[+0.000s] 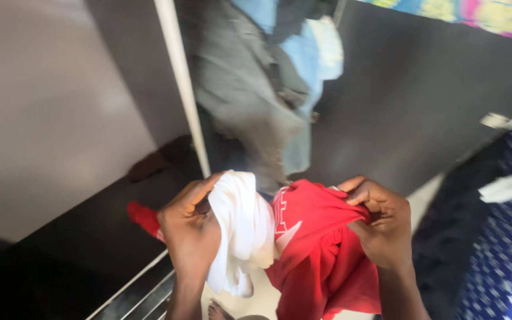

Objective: The person removes items of clothing including shirts, jeans, and a belt from a wardrobe and piles them onto a bed.

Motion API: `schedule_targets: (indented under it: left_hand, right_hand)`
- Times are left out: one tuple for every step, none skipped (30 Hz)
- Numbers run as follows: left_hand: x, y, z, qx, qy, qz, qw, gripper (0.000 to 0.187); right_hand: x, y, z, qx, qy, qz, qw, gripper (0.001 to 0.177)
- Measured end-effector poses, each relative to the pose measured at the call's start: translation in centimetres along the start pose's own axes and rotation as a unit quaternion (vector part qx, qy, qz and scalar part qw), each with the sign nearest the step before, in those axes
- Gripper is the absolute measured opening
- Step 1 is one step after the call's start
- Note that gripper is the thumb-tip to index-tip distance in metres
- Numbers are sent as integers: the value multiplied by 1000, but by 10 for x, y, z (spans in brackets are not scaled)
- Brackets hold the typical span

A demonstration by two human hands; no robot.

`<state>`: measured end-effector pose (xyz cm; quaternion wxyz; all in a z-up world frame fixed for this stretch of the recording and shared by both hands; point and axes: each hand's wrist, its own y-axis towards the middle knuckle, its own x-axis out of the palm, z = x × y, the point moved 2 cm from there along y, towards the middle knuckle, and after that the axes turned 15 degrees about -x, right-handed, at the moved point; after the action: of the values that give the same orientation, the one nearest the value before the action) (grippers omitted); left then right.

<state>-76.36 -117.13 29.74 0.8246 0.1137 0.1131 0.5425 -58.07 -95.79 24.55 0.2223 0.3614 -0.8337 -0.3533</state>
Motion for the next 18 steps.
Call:
schedule_targets:
  left_hand:
    - [12, -5, -1, -8, 20, -11, 1000, 33]
    - [25, -9, -2, 0, 10, -32, 999, 33]
    - [40, -13, -3, 7, -2, -56, 998, 33]
    - [54, -17, -4, 14, -14, -79, 997, 33]
    - [70, -20, -6, 7, -20, -96, 995, 35]
    - [86, -23, -9, -1, -26, -113, 993, 36]
    - [100, -27, -11, -8, -31, -131, 991, 37]
    - [115, -30, -12, -10, -41, -154, 987, 40]
    - [130, -33, -13, -12, -51, -179, 983, 44]
    - [145, -36, -13, -15, -61, -203, 977, 47]
    - [160, -38, -14, -15, -62, -222, 973, 48]
    - [175, -38, -14, -15, -63, -240, 969, 48]
    - [190, -38, -14, -13, -63, -258, 964, 48]
    - [206, -38, -15, -29, -70, -275, 959, 43]
    - [224, -39, -16, -45, -77, -291, 953, 37]
    - [242, -39, -16, -60, -84, -308, 946, 32]
    - [260, -39, -16, -43, -84, -321, 942, 31]
    - [277, -39, -17, -26, -84, -333, 939, 31]
  right_hand:
    - [-14, -8, -6, 2, -4, 18, 1000, 34]
    - [-27, -15, -10, 3, -8, 36, 999, 34]
    - [-41, -24, -17, 4, -14, 56, 998, 35]
    - [-54, -32, -24, 6, -32, 64, 997, 35]
    - [-68, -39, -28, 7, -50, 74, 996, 36]
    - [-82, -45, -32, 9, -69, 85, 994, 36]
    - [-95, -50, -35, 9, -87, 93, 992, 37]
    - [-107, -56, -38, 9, -105, 102, 989, 38]
    - [-119, -61, -41, 10, -124, 110, 986, 39]
    - [-130, -67, -44, 8, -145, 124, 982, 38]
    - [-140, -70, -44, 4, -167, 136, 976, 38]
    - [-149, -73, -44, 1, -189, 148, 971, 37]
    - [-160, -76, -44, -1, -205, 156, 966, 38]
    - [-171, -78, -44, -3, -221, 165, 961, 39]
    - [-182, -79, -45, -5, -239, 174, 955, 39]
    - [-193, -81, -44, -3, -244, 185, 952, 40]
    - [-204, -83, -43, -2, -250, 196, 948, 40]
    - [-216, -83, -43, -1, -256, 207, 944, 40]
